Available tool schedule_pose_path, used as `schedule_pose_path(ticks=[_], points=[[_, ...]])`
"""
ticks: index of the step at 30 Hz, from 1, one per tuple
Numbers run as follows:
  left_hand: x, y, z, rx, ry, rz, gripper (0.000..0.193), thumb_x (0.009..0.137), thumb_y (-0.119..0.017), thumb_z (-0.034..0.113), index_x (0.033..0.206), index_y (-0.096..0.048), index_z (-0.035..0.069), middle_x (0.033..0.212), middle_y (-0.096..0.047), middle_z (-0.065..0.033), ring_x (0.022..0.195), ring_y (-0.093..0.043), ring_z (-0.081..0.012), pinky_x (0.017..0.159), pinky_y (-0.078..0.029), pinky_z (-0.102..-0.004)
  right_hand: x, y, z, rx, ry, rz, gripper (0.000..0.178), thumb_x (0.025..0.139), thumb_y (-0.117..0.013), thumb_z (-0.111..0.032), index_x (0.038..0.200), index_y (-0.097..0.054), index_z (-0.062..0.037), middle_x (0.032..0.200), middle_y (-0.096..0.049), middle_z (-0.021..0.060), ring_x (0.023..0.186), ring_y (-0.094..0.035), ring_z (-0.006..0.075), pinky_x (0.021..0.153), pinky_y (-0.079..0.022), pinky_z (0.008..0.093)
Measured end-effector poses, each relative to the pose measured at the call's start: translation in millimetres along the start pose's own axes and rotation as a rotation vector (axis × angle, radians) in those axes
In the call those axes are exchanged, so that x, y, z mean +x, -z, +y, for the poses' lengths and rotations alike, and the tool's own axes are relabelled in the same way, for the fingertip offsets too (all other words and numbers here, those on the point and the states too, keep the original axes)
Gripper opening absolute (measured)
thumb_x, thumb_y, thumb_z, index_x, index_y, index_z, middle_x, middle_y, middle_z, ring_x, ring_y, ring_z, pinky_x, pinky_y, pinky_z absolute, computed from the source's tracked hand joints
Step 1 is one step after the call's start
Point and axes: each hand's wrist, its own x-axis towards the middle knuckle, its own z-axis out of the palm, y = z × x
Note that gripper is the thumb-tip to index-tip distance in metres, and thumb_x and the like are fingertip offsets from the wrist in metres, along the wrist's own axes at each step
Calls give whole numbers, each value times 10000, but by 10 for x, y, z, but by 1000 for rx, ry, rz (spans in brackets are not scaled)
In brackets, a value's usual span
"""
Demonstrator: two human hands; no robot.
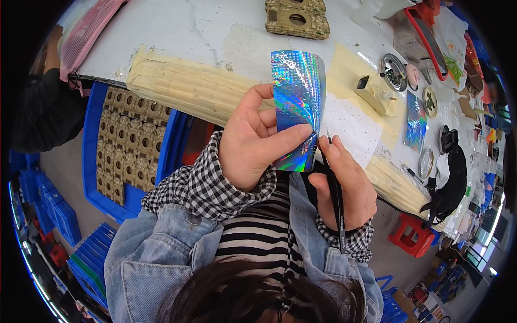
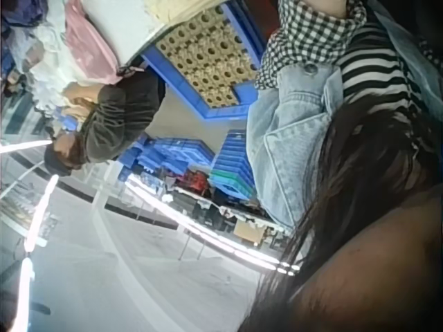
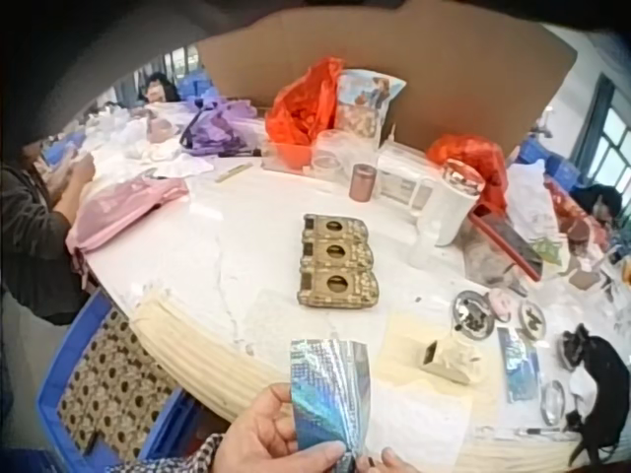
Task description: Assembling or inspecting small holographic components using tweezers at a workbench.
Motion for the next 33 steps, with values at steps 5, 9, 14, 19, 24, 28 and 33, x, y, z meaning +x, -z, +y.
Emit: schedule_pose_path(ticks=[5,9,14,19,24,28,33], points=[[-5,16,-19,3,-21,-11,531,820,-633,-42,1248,-319,-22,1025,-631,-134,931,-630,-160,797,-530,-275,7,-1,-2,10,-19,0,465,745,-748,-80,1142,-550,59,1017,-658,201,933,-659,304,854,-538,430],[-10,10,-14,3,-8,-16,534,820,-629,-50,1251,-315,-22,1028,-630,-136,933,-630,-161,802,-531,-278,3,-5,-6,3,-27,5,463,749,-745,-81,1144,-548,59,1015,-659,198,932,-660,302,850,-540,429],[-8,-4,-3,-57,23,-6,532,818,-633,-45,1249,-322,-20,1030,-630,-137,937,-627,-166,801,-534,-283,-11,-30,19,-4,19,23,459,746,-749,-88,1139,-562,59,1017,-654,204,936,-657,303,844,-542,431],[11,17,-12,-70,60,-16,534,824,-636,-24,1260,-329,-19,1028,-632,-137,923,-629,-169,802,-533,-290,-3,-30,20,-147,111,14,405,747,-752,-120,1086,-616,57,990,-650,192,944,-653,294,841,-540,440],[12,23,-22,-85,63,-19,535,828,-635,-14,1267,-330,-23,1023,-634,-137,920,-631,-169,805,-530,-291,-1,-24,38,-175,154,1,368,769,-735,-144,1063,-632,51,967,-648,178,943,-653,285,838,-539,445],[6,12,-10,-92,51,-29,524,828,-635,-11,1258,-336,-28,1021,-636,-138,921,-631,-166,804,-530,-289,8,-3,49,-188,185,-37,353,787,-719,-156,1060,-632,50,962,-648,178,943,-653,285,836,-539,444],[0,33,-8,-76,59,-35,517,830,-633,-11,1254,-338,-30,1035,-632,-139,934,-627,-164,807,-529,-287,8,-8,42,-168,167,-22,346,790,-716,-159,1054,-634,50,951,-650,182,940,-654,287,836,-539,443]])
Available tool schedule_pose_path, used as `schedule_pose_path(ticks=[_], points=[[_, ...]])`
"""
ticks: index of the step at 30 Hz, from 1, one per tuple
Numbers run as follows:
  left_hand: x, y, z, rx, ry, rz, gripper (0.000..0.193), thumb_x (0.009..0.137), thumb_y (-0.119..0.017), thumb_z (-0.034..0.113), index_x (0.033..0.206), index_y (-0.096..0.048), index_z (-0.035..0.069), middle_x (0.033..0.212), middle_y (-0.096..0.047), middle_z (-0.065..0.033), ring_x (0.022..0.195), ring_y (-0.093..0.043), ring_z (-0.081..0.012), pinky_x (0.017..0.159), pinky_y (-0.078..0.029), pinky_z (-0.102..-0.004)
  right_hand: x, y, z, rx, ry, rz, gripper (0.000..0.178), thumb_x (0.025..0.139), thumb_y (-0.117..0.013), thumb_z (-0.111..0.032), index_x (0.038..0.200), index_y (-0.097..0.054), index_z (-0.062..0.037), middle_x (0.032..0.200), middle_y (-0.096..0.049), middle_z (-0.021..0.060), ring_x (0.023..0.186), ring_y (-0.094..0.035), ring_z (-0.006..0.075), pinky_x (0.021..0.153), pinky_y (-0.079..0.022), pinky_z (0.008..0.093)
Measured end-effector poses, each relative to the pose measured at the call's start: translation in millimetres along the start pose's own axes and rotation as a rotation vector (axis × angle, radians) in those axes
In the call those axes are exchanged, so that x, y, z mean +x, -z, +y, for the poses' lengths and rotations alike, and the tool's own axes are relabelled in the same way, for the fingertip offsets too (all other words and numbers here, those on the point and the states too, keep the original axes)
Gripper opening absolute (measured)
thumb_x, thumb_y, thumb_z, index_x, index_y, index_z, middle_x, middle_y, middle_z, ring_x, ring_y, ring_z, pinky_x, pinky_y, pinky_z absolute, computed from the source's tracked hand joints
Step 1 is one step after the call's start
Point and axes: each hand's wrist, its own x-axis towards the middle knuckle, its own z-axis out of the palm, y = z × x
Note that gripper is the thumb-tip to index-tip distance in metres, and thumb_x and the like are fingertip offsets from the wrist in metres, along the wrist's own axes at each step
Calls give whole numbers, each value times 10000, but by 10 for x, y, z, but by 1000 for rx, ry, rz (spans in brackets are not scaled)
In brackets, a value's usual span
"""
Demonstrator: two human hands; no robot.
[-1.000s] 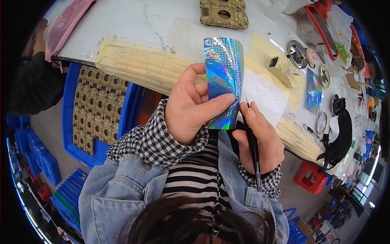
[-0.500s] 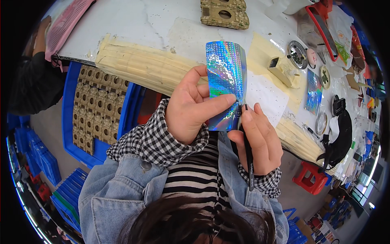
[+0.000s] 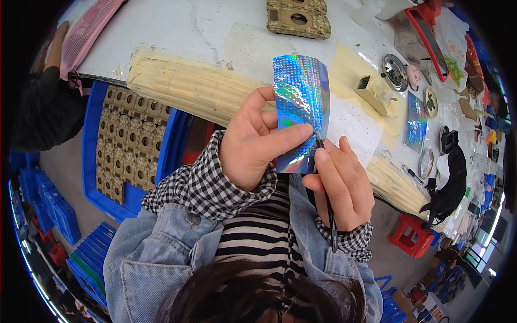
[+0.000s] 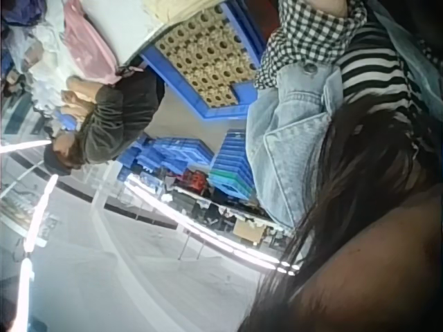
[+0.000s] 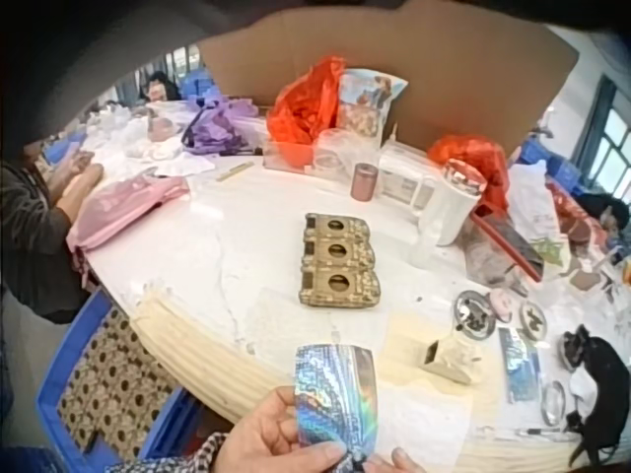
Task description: Assembling or inspecting small holographic components using tweezers at a workbench.
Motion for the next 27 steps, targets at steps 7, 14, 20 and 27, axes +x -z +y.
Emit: schedule_pose_path(ticks=[7,14,20,27], points=[[8,-30,-17,22,-48,24,537,825,-638,-23,1265,-329,-28,1042,-630,-136,944,-622,-163,815,-524,-286,2,-22,7,49,-27,49,347,780,-724,-154,1044,-636,54,927,-656,179,914,-661,289,831,-543,446],[3,-20,-17,36,-61,6,541,827,-633,-26,1269,-320,-28,1053,-627,-135,956,-619,-161,836,-516,-287,14,-12,8,59,-27,40,341,785,-721,-158,1038,-638,55,923,-656,179,909,-663,288,826,-546,447],[3,-33,-19,23,-80,6,533,824,-630,-33,1261,-325,-32,1049,-628,-134,957,-619,-159,837,-515,-285,14,-5,8,48,-15,32,337,794,-710,-170,1033,-638,57,921,-654,183,909,-664,288,825,-547,442],[7,-29,-9,24,-51,8,528,823,-633,-32,1257,-333,-27,1047,-627,-135,953,-620,-162,832,-520,-291,9,4,7,52,-16,41,345,787,-714,-172,1033,-637,58,926,-653,186,915,-663,288,828,-545,438]])
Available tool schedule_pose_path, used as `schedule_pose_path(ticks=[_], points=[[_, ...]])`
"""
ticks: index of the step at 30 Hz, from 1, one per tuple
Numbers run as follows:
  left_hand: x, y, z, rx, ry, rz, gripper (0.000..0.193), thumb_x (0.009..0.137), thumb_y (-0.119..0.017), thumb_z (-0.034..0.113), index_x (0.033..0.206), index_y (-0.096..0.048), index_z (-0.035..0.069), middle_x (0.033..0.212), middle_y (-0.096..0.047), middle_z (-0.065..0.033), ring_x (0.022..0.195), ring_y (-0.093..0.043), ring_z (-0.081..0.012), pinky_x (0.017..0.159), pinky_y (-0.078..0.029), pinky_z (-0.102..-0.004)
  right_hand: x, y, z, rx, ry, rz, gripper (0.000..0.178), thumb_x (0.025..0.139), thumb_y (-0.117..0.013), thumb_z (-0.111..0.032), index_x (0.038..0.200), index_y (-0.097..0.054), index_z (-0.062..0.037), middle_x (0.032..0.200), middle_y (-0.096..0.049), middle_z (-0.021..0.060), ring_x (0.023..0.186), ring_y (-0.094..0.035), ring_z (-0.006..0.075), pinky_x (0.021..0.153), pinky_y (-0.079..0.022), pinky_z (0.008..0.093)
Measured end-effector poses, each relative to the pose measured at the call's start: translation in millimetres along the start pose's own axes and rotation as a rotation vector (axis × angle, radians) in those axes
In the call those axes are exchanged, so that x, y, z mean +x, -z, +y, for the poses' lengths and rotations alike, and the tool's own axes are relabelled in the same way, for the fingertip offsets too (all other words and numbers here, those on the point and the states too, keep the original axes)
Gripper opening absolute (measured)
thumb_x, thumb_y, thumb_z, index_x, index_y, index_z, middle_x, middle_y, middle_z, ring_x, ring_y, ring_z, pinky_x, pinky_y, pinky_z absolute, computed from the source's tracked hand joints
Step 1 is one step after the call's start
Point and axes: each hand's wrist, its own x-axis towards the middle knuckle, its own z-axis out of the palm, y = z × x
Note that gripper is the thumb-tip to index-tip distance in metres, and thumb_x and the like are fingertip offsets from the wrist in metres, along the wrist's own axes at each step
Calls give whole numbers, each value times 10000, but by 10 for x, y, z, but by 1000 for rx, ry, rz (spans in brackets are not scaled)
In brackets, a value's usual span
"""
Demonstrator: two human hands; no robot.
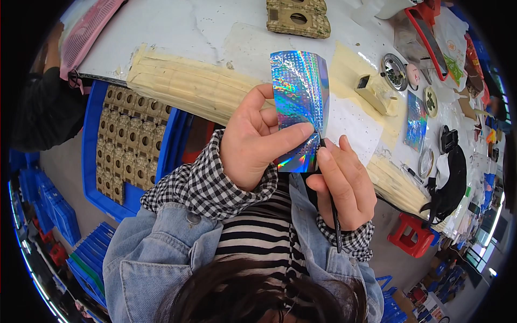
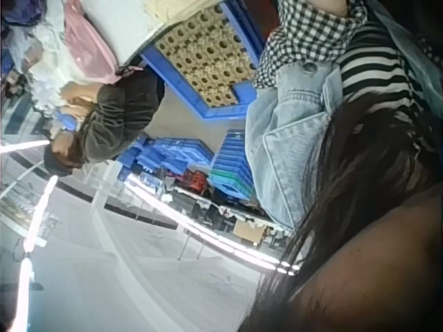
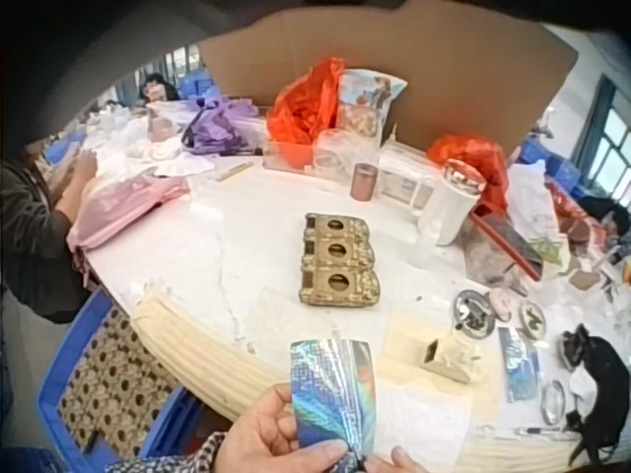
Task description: Assembling or inspecting small holographic components using tweezers at a workbench.
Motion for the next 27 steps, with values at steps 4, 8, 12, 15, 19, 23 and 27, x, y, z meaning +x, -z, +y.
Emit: schedule_pose_path(ticks=[4,8,12,15,19,23,27], points=[[-12,-15,13,2,-5,15,524,826,-630,-31,1256,-332,-25,1044,-627,-134,954,-620,-162,830,-521,-291,5,2,-4,13,-13,-12,353,780,-721,-162,1043,-634,58,932,-654,185,917,-662,287,829,-544,438],[2,-7,-3,9,-23,1,514,829,-624,-35,1249,-328,-24,1050,-626,-134,960,-618,-158,832,-520,-289,0,-4,5,14,-24,-6,362,769,-730,-148,1054,-632,53,936,-655,179,914,-661,289,830,-544,441],[-3,10,-29,42,-51,-5,499,831,-611,-48,1238,-324,-23,1061,-624,-136,966,-616,-155,840,-515,-287,0,-5,5,39,-36,-5,370,759,-737,-137,1062,-632,47,940,-657,175,911,-661,293,828,-546,444],[-1,9,-29,66,-61,-5,492,832,-603,-54,1236,-323,-24,1065,-623,-137,968,-616,-154,840,-514,-286,2,20,4,57,-54,-18,377,753,-741,-129,1068,-630,45,940,-657,175,910,-661,295,830,-546,445],[-2,-14,-44,39,-92,0,502,831,-604,-53,1243,-319,-26,1063,-624,-139,962,-618,-154,831,-518,-282,-1,31,5,81,-75,-23,383,748,-743,-121,1072,-629,47,936,-656,176,912,-660,294,837,-543,445],[-18,-19,-8,30,-37,1,518,828,-612,-49,1252,-316,-28,1058,-625,-137,960,-619,-156,835,-515,-282,3,33,-4,87,-80,-18,382,745,-744,-123,1067,-632,49,934,-655,176,914,-658,292,842,-541,444],[-9,7,-27,18,-19,-1,522,827,-618,-42,1256,-320,-26,1054,-627,-137,962,-620,-161,844,-512,-290,-9,27,-13,86,-75,-10,385,743,-745,-129,1064,-633,51,935,-654,181,924,-655,294,845,-540,444]])
